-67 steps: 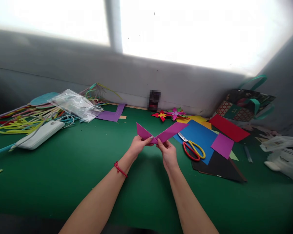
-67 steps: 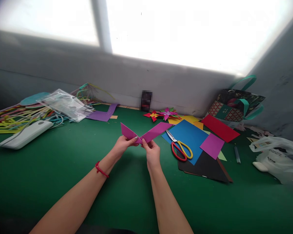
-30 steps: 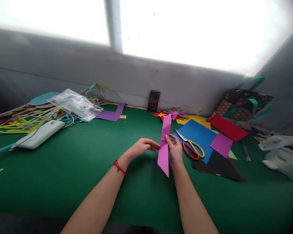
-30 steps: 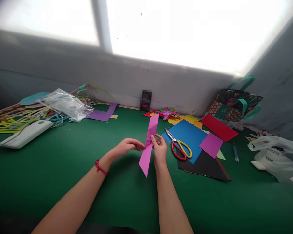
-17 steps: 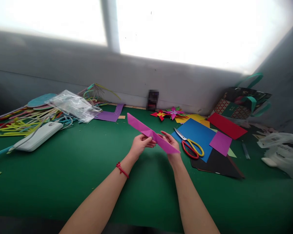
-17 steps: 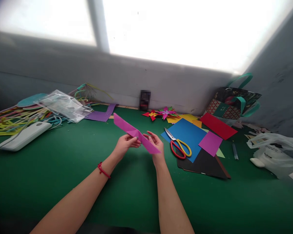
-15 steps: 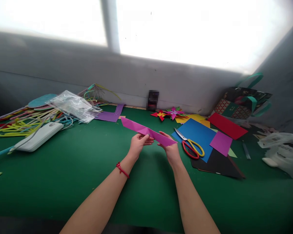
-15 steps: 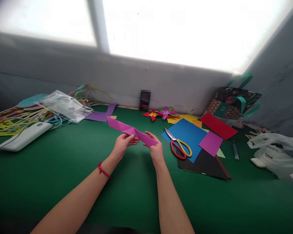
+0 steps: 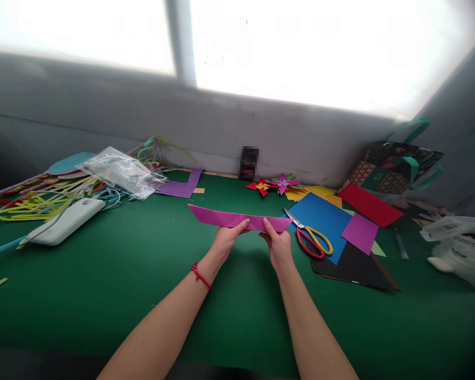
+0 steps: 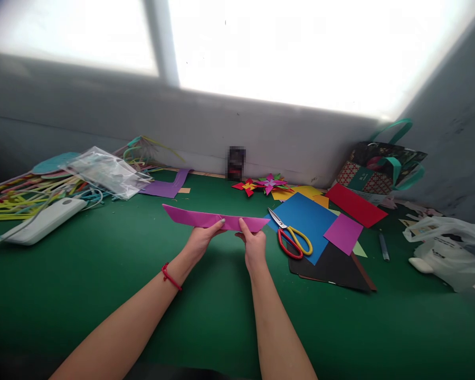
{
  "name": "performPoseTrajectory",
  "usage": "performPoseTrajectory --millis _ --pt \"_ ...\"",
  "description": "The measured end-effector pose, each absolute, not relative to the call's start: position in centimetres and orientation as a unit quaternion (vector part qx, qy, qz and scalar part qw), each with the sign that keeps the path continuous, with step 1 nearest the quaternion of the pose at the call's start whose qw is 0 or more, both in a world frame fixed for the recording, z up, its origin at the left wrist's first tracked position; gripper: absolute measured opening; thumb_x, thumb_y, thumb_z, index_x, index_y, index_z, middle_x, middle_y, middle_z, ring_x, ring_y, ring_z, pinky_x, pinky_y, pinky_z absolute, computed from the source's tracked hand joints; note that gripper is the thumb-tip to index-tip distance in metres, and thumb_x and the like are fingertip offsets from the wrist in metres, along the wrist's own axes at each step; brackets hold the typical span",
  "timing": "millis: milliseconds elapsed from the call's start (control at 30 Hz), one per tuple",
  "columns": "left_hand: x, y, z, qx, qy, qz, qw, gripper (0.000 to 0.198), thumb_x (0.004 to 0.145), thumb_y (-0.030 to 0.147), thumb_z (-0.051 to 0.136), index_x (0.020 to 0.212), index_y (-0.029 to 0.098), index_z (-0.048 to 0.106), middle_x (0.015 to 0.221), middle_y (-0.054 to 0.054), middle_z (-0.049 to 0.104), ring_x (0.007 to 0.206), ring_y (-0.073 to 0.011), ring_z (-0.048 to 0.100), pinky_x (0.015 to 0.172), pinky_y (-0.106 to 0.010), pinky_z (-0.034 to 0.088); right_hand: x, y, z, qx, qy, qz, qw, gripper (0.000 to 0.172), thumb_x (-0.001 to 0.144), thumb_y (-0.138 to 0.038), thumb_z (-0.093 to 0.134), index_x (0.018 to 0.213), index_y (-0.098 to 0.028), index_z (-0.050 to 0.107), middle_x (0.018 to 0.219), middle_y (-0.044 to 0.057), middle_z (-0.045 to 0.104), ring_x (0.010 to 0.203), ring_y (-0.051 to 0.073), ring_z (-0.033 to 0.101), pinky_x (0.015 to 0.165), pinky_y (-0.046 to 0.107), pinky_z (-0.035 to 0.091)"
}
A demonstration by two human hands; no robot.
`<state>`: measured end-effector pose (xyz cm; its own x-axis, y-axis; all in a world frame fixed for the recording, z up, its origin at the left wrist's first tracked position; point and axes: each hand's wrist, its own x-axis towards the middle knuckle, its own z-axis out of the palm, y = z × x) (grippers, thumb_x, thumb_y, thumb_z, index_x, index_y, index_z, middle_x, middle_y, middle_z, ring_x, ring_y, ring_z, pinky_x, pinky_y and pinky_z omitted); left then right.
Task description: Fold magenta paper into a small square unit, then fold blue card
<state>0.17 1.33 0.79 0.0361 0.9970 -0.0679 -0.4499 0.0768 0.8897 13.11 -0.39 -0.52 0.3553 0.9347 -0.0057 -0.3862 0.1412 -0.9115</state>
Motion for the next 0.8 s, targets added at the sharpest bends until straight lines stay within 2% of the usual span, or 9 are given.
performPoseTrajectory --millis 167,333,533,633,800 --pt "0.9 1.1 0.6 0.374 0.389 0.564 0.624 0.03 0.055 0.025 0.076 0.078 0.009 0.065 0.079 -0.006 0.067 0.081 -0.0207 0.062 0.072 -0.035 0.055 13.2 -0.3 -0.8 -0.448 -0.202 0.55 0.675 0.027 0.055 -0.029 0.077 0.075 -0.016 0.063 0.071 0.002 0.067 0.059 0.013 0.06 0.048 0.021 0.05" --pt "0.9 1.0 0.4 0.343 0.396 0.584 0.62 0.033 0.056 0.025 0.076 0.082 0.011 0.063 0.085 -0.006 0.067 0.082 -0.0194 0.062 0.068 -0.032 0.055 12.2 -0.6 -0.7 -0.424 -0.263 0.537 0.68 0.034 0.058 -0.036 0.075 0.084 -0.017 0.062 0.083 0.005 0.066 0.071 0.017 0.061 0.052 0.024 0.049" --pt "1.2 0.8 0.3 0.323 0.441 0.559 0.624 0.033 0.055 0.029 0.076 0.081 0.013 0.064 0.08 -0.006 0.067 0.077 -0.0197 0.063 0.058 -0.028 0.054 11.1 -1.0 -0.6 -0.46 -0.324 0.476 0.675 0.027 0.058 -0.036 0.074 0.069 -0.014 0.061 0.055 -0.001 0.055 0.047 0.011 0.048 0.044 0.025 0.04" --pt "1.1 0.8 0.3 0.345 0.451 0.556 0.607 0.028 0.059 0.034 0.072 0.076 0.013 0.063 0.07 -0.004 0.066 0.065 -0.018 0.062 0.051 -0.027 0.05 11.0 -1.0 -0.6 -0.466 -0.338 0.471 0.668 0.025 0.059 -0.036 0.073 0.066 -0.015 0.061 0.052 -0.003 0.054 0.044 0.011 0.046 0.042 0.025 0.037" --pt "0.8 0.5 0.5 0.417 0.431 0.572 0.559 0.022 0.068 0.035 0.063 0.065 0.013 0.058 0.054 0.001 0.057 0.05 -0.0115 0.055 0.05 -0.023 0.045 10.6 -1.5 -0.4 -0.454 -0.397 0.492 0.628 0.023 0.064 -0.037 0.069 0.063 -0.014 0.063 0.05 -0.001 0.055 0.043 0.01 0.045 0.04 0.024 0.035"
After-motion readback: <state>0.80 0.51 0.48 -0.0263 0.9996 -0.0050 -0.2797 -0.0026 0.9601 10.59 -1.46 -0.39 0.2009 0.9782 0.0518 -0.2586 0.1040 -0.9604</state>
